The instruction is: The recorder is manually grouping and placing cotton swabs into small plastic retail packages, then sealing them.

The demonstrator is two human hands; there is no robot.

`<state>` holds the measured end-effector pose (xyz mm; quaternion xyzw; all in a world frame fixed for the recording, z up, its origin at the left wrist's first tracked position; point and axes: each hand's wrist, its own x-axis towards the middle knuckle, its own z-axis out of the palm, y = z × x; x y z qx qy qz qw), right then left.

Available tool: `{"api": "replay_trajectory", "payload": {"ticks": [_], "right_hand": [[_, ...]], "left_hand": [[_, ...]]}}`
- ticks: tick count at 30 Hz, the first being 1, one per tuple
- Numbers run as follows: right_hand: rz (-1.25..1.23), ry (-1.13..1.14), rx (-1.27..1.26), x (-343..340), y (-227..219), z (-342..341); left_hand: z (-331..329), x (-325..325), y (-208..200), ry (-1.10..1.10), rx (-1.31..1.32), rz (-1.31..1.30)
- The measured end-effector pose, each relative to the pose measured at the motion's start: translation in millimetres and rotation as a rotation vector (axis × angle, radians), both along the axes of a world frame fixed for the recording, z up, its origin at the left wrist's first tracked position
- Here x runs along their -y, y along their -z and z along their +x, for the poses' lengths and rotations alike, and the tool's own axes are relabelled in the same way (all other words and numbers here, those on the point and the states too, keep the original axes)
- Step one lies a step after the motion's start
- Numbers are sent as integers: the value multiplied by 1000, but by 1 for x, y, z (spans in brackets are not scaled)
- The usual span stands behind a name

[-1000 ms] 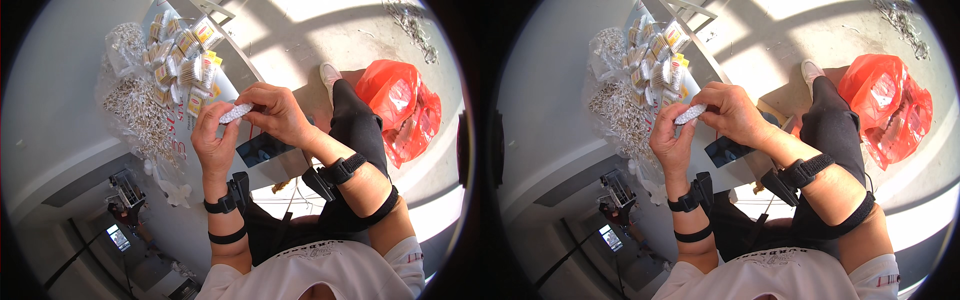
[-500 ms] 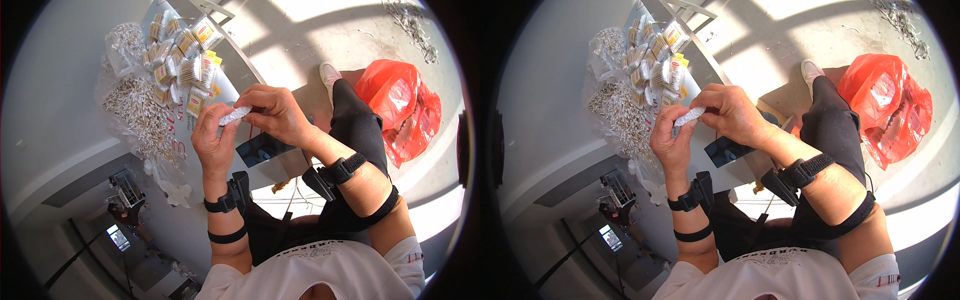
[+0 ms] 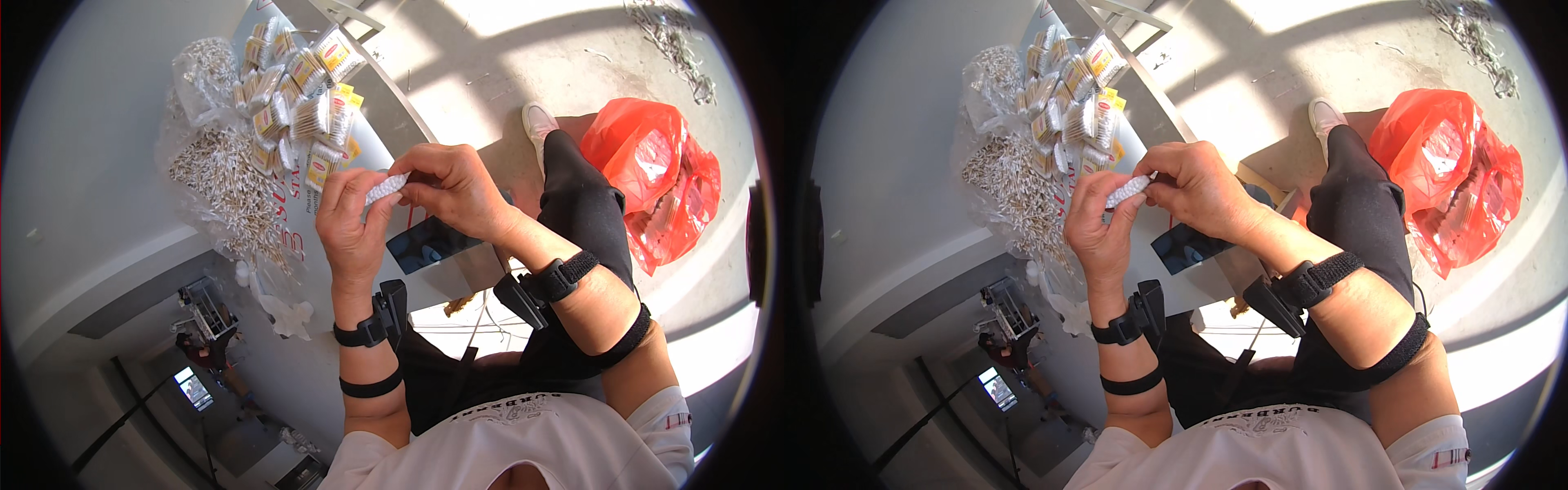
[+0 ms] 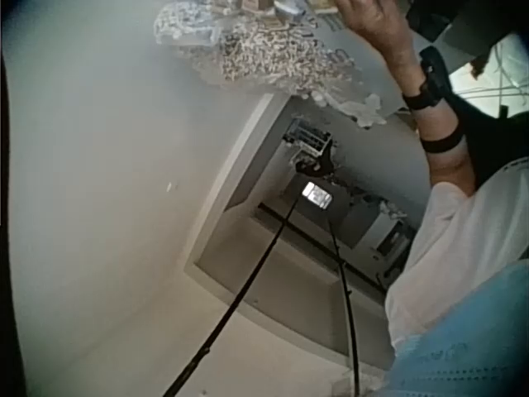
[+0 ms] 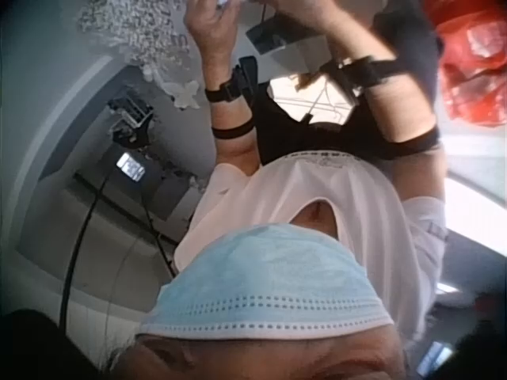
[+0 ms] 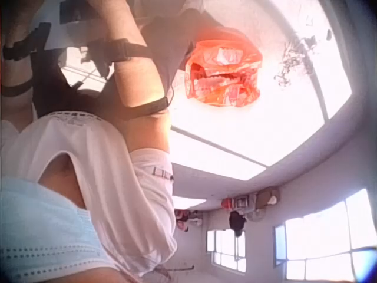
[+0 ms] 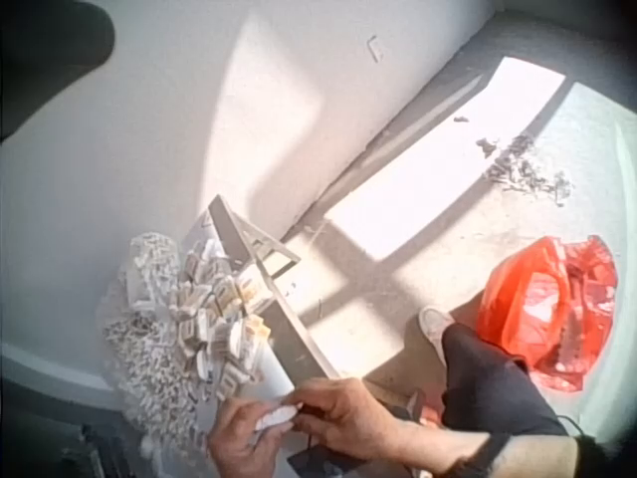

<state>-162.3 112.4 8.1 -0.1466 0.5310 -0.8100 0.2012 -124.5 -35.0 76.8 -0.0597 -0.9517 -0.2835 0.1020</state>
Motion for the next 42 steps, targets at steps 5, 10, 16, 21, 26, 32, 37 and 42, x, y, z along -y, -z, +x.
{"api": "replay_trajectory", "payload": {"ticks": [5,10,16,21,26,32,37,42], "right_hand": [[-5,13,-38,1,-1,1],[1,18,-24,0,-2,0],[-56,-34,181,0,6,-3],[-87,-63,199,1,8,-5],[-165,-58,252,1,8,-7],[-276,-98,340,1,8,-9],[-339,-86,402,2,6,-10],[69,-158,484,-1,7,-11]], "left_hand": [[-2,4,2,114,-84,-165],[-3,6,0,98,-31,-113],[0,11,-7,-10,72,83],[2,19,-2,-3,54,81],[4,18,3,-36,54,195],[-2,27,2,87,-24,111],[2,26,8,-12,91,250],[-4,34,20,-126,445,446]]}}
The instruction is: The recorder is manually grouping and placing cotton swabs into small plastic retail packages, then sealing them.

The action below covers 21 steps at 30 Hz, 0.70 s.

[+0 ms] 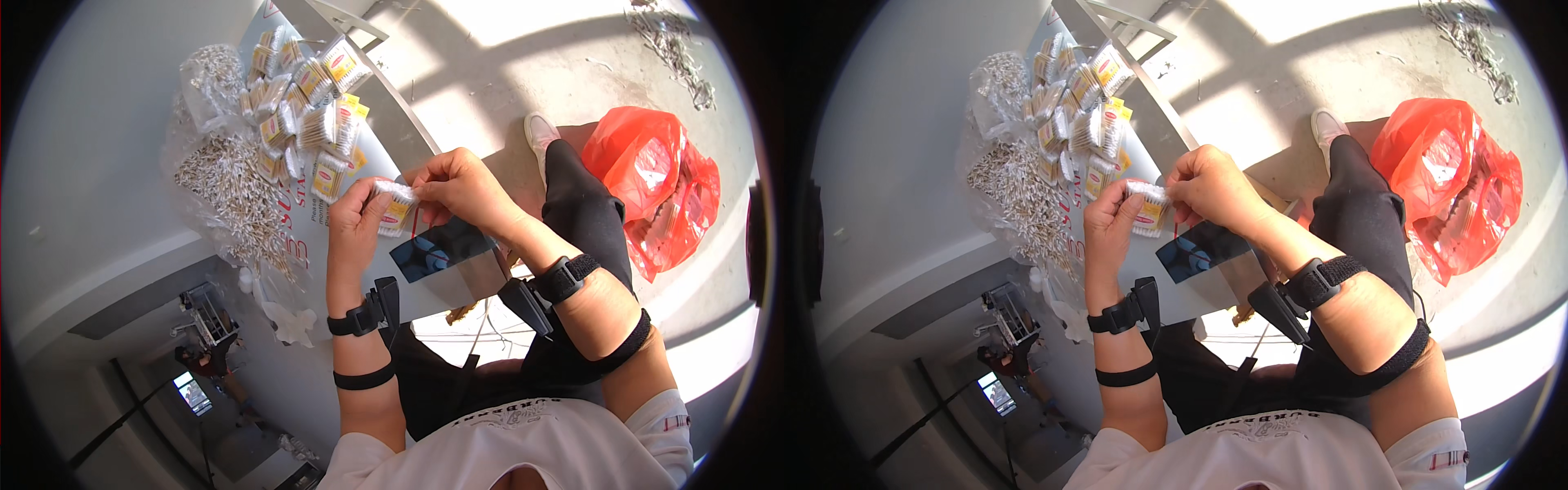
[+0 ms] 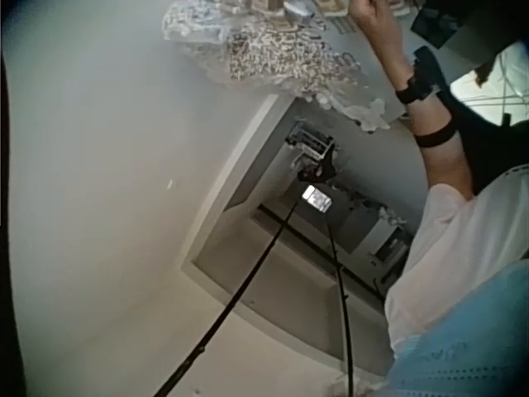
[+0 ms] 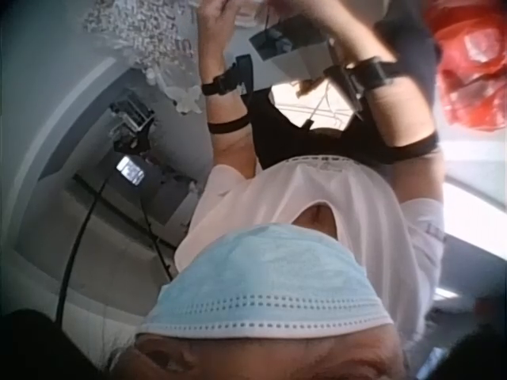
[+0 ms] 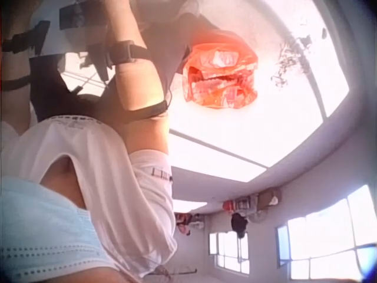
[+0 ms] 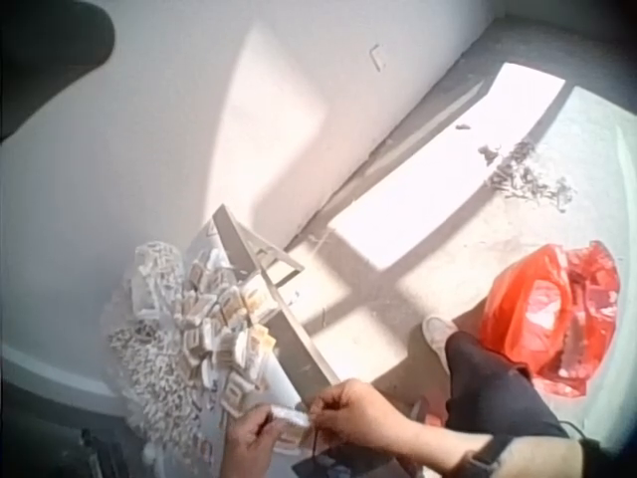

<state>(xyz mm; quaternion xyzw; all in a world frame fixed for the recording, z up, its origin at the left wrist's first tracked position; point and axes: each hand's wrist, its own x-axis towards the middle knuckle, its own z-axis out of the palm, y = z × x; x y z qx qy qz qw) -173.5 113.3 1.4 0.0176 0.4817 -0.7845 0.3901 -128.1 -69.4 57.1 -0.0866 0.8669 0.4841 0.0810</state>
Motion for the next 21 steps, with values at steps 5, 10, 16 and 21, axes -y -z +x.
{"api": "replay_trajectory", "payload": {"ticks": [5,10,16,21], "right_hand": [[319,263,-255,1,8,-2],[257,444,-186,2,5,-4],[140,606,-5,-5,6,-9],[46,624,-47,-2,11,-8]], "left_hand": [[-8,1,13,237,-99,-474],[10,-11,28,103,-310,-684],[43,-30,45,110,-283,-802],[51,-40,54,60,-157,-882]]}}
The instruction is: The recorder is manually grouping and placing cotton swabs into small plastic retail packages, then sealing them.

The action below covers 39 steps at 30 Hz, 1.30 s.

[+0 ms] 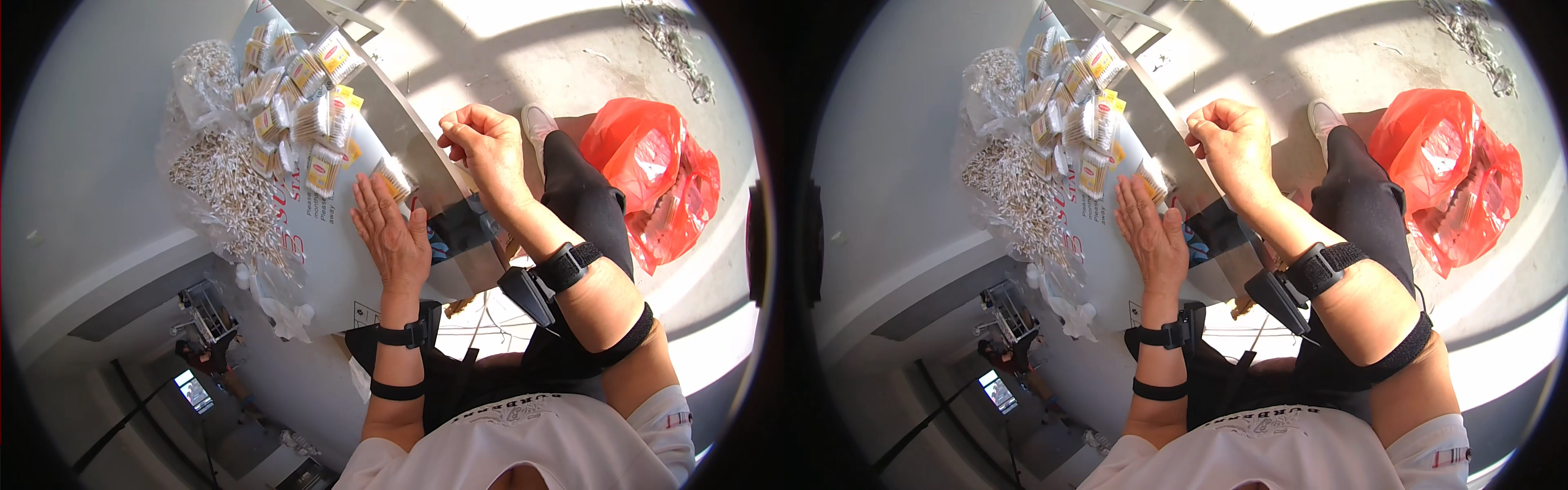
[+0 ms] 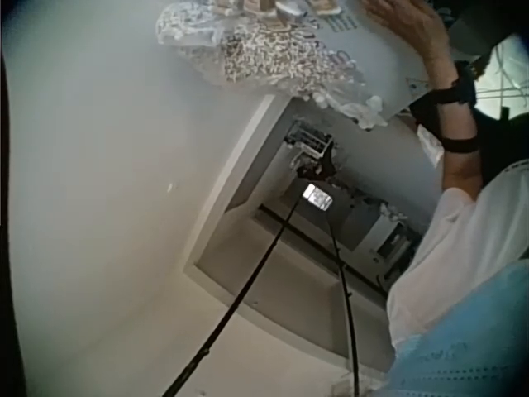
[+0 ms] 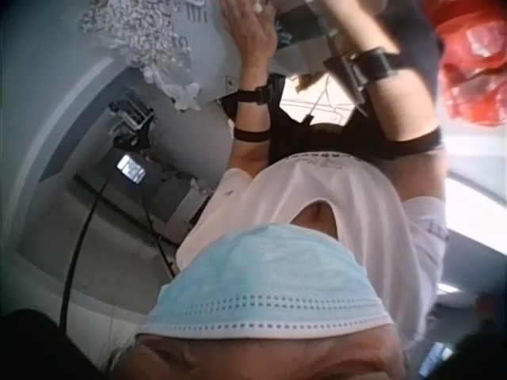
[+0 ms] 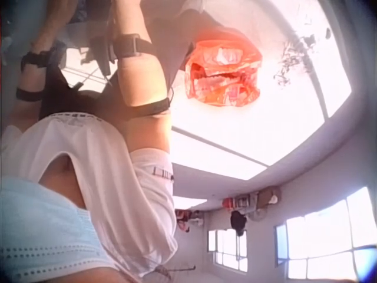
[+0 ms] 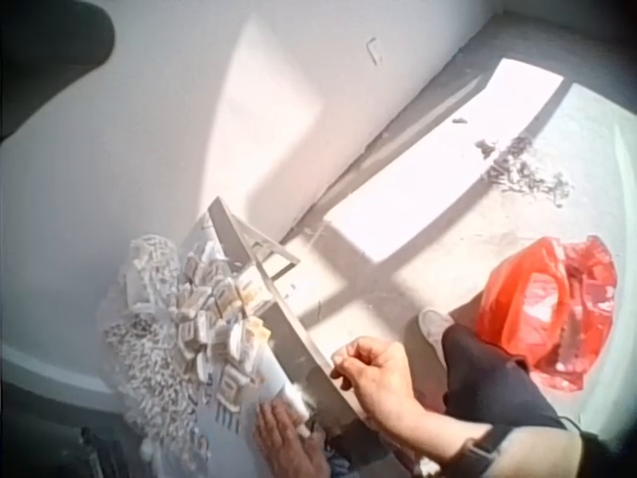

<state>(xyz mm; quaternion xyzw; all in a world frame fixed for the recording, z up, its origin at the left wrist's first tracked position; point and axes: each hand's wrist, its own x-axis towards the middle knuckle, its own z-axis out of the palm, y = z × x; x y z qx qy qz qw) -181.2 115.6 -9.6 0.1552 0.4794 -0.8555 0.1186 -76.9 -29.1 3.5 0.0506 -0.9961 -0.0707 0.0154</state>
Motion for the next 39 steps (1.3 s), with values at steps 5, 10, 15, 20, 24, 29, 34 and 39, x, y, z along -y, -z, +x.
{"api": "replay_trajectory", "payload": {"ticks": [5,10,15,20,24,29,34,39], "right_hand": [[-9,-4,24,-1,-6,-2],[-1,-14,35,-1,-4,-1],[12,3,50,0,-6,-3],[29,3,72,-1,-7,-2],[3,40,46,-4,-4,-3],[-10,24,61,-5,-4,-4],[-5,2,88,-6,-2,-5],[-22,-83,101,-2,-6,-4]], "left_hand": [[3,-4,1,-13,21,-64],[3,-9,5,-30,35,-111],[0,-6,-1,-10,76,-104],[2,-6,0,5,85,-109],[-2,-7,-3,2,52,-120],[-14,19,-5,91,-94,39],[-25,36,-19,47,-123,70],[-30,55,-35,-379,-96,1267]]}}
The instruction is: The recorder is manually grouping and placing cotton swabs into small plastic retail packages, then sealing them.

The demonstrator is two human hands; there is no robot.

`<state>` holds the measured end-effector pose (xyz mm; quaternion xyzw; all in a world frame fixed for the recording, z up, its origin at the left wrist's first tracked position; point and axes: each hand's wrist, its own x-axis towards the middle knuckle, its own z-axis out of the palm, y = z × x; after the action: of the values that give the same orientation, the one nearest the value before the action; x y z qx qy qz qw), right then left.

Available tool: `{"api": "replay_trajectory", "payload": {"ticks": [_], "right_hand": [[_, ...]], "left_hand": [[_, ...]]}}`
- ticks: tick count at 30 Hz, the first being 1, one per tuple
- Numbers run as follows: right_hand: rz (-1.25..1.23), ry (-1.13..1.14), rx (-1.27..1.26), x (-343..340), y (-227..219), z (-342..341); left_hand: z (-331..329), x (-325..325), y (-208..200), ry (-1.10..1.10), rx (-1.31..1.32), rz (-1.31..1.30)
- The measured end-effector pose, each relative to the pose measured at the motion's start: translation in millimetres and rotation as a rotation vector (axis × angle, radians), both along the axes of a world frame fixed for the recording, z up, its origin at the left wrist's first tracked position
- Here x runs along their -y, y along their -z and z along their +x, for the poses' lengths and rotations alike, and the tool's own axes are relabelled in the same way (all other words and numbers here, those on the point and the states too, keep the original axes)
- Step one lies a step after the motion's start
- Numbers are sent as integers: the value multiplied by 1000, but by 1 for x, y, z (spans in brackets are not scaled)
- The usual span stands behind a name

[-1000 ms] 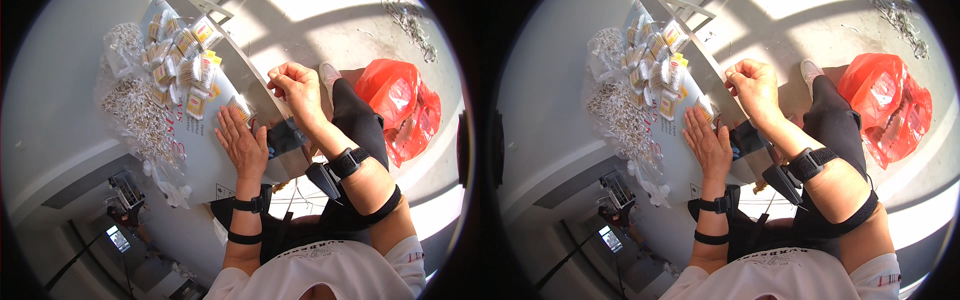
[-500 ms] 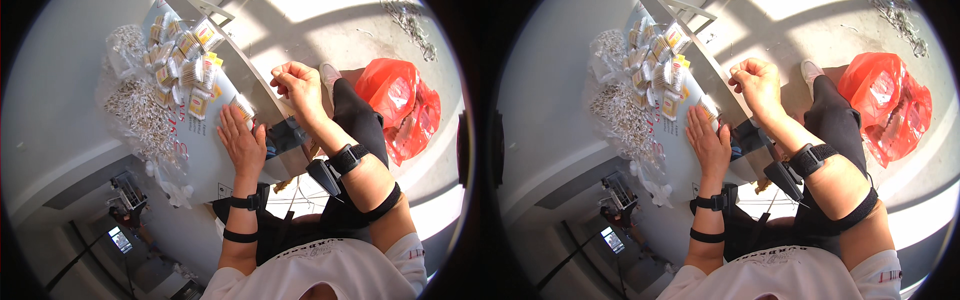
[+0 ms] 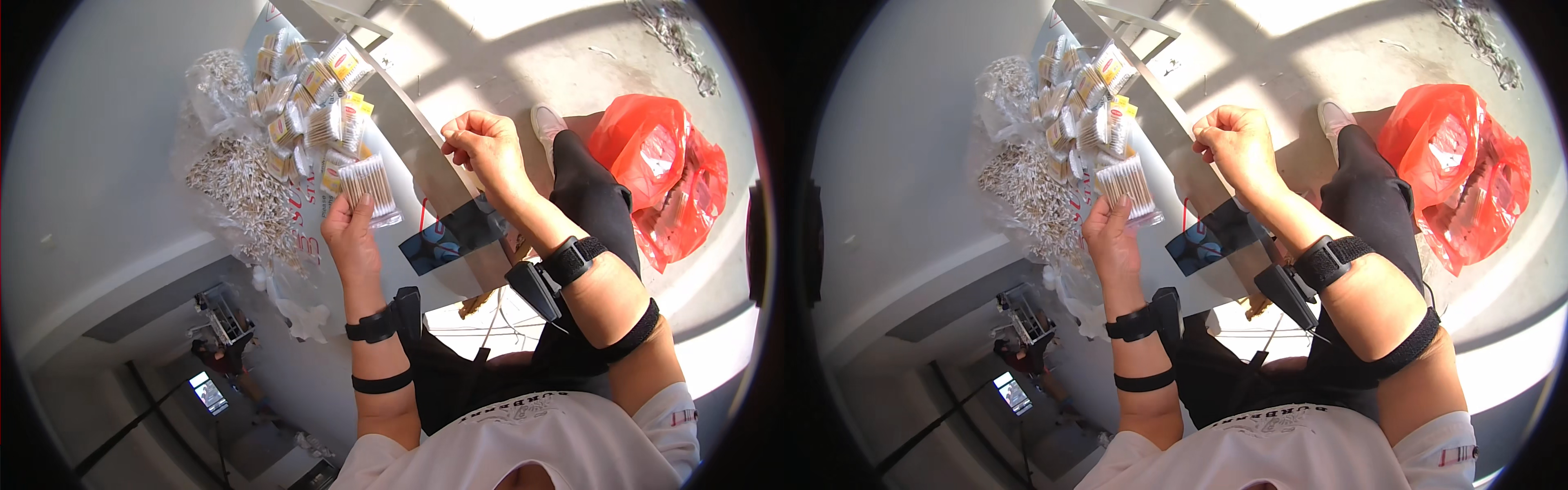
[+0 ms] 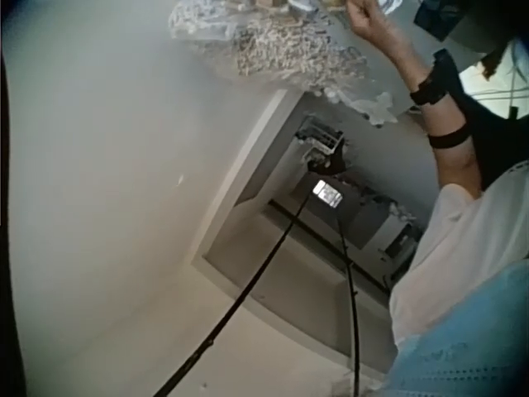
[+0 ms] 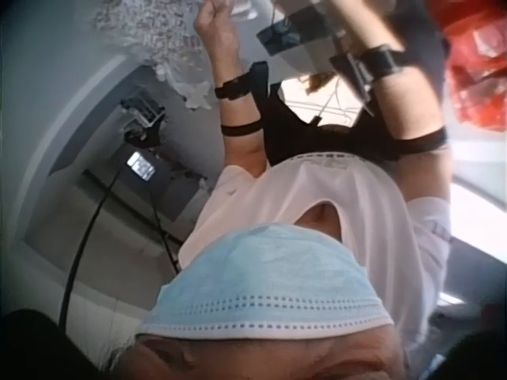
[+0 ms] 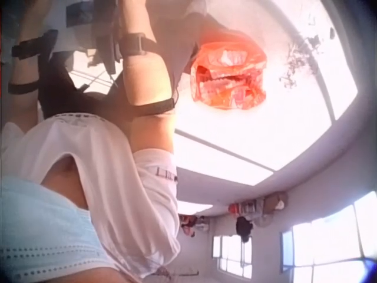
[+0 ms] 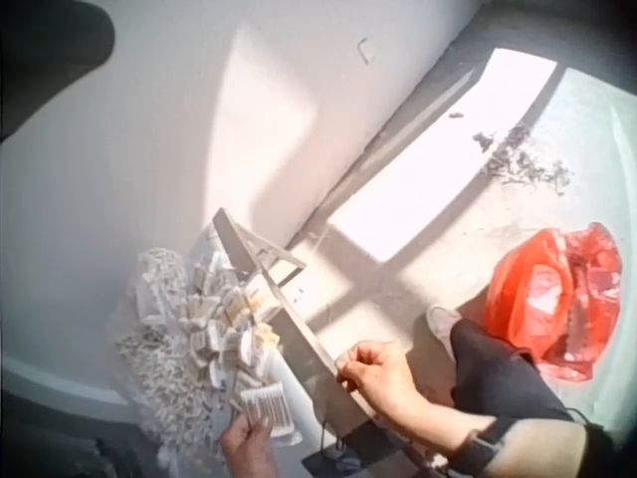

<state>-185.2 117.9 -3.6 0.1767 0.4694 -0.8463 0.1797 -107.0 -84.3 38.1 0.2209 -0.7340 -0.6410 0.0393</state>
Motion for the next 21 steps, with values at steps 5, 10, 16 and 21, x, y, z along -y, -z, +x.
{"api": "replay_trajectory", "payload": {"ticks": [5,10,16,21], "right_hand": [[-74,-159,-40,-1,2,2],[-117,-356,-108,5,-2,8],[-143,-426,-210,5,7,7],[-187,-368,-75,6,6,6]], "left_hand": [[-5,-18,-11,33,74,202],[-5,-26,-4,112,77,215],[-9,-44,0,107,68,220],[-11,-56,-6,35,28,252]]}}
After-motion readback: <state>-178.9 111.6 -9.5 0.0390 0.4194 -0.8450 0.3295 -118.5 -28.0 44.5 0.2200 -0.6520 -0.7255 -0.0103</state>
